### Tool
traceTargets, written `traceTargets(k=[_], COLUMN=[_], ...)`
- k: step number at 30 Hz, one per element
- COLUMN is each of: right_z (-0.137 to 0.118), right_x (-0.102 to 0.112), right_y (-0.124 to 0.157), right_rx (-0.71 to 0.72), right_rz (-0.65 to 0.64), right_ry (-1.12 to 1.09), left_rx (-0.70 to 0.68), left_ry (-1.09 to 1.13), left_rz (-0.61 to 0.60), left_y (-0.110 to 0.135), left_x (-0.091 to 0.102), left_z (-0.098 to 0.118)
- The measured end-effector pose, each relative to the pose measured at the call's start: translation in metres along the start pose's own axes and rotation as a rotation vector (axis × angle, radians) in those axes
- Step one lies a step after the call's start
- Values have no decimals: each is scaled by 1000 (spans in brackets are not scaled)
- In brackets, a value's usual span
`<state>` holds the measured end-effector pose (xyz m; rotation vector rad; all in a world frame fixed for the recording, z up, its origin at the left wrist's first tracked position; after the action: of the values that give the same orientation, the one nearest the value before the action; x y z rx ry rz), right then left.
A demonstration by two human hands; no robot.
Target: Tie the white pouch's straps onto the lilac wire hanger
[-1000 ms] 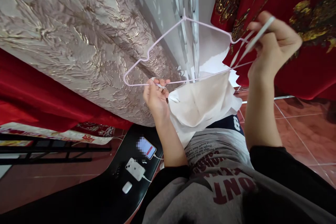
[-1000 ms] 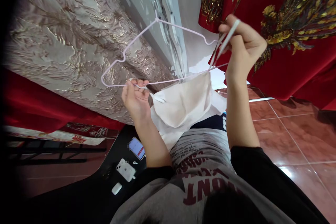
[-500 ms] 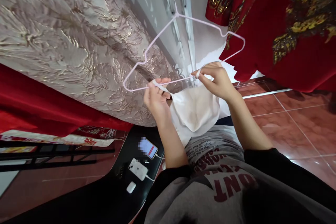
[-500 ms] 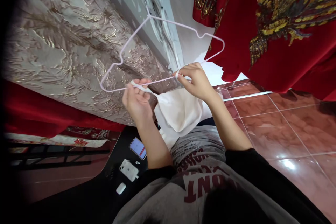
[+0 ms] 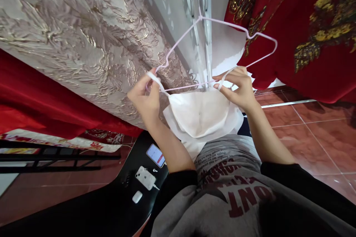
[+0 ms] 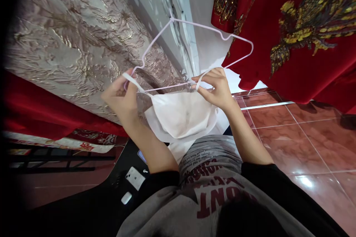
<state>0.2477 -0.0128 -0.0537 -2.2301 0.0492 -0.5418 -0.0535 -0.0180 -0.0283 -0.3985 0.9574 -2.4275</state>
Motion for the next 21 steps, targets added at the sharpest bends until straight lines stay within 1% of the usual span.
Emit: traceTargets(k=[1, 4, 6, 8, 9, 10, 12, 13, 14, 16, 18, 19, 20, 21], right_z=[1, 2, 3, 5, 6, 7, 7, 6, 5, 3, 4, 7, 12, 19], right_x=[0, 1, 2, 1, 0, -1, -3, -5, -6, -10, -8, -2, 9, 23], right_y=[0, 0, 1, 2, 3, 4, 5, 5, 5, 5, 6, 7, 7, 8], right_rx=[-2, -4, -2, -9, -13, -13, -3, 5, 10, 15, 24, 22, 16, 7], right_rz=[9, 33, 38, 23, 15, 8, 5, 6, 3, -16, -19, 11, 76, 176], right_ry=[6, 7, -3, -7, -5, -2, 3, 6, 8, 10, -11, -34, -64, -94], left_rx=[36, 124, 107, 57, 54, 76, 190, 264, 336, 444, 481, 484, 481, 477], left_ry=[1, 15, -12, -62, -73, -62, 26, 94, 160, 261, 306, 317, 322, 324], left_rz=[-73, -242, -343, -384, -354, -284, -74, 38, 117, 176, 177, 179, 187, 201], left_y=[-8, -29, -36, -37, -35, -32, -17, -5, 8, 33, 51, 56, 58, 59], left_x=[-7, -23, -32, -39, -39, -38, -32, -31, -33, -47, -62, -68, -71, -72], left_z=[2, 8, 11, 9, 4, -4, -27, -39, -50, -63, -64, -61, -58, -55])
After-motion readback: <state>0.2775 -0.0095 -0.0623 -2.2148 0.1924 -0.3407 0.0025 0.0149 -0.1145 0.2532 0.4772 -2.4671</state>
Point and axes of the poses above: each hand's wrist, its own y-axis away from the middle knuckle, its own x-axis out of the back of the hand, z = x × y, the point moved 7 cm from there along -y, towards the middle knuckle, and after that the axes turned 9 degrees about -y, right-handed, at the moved point
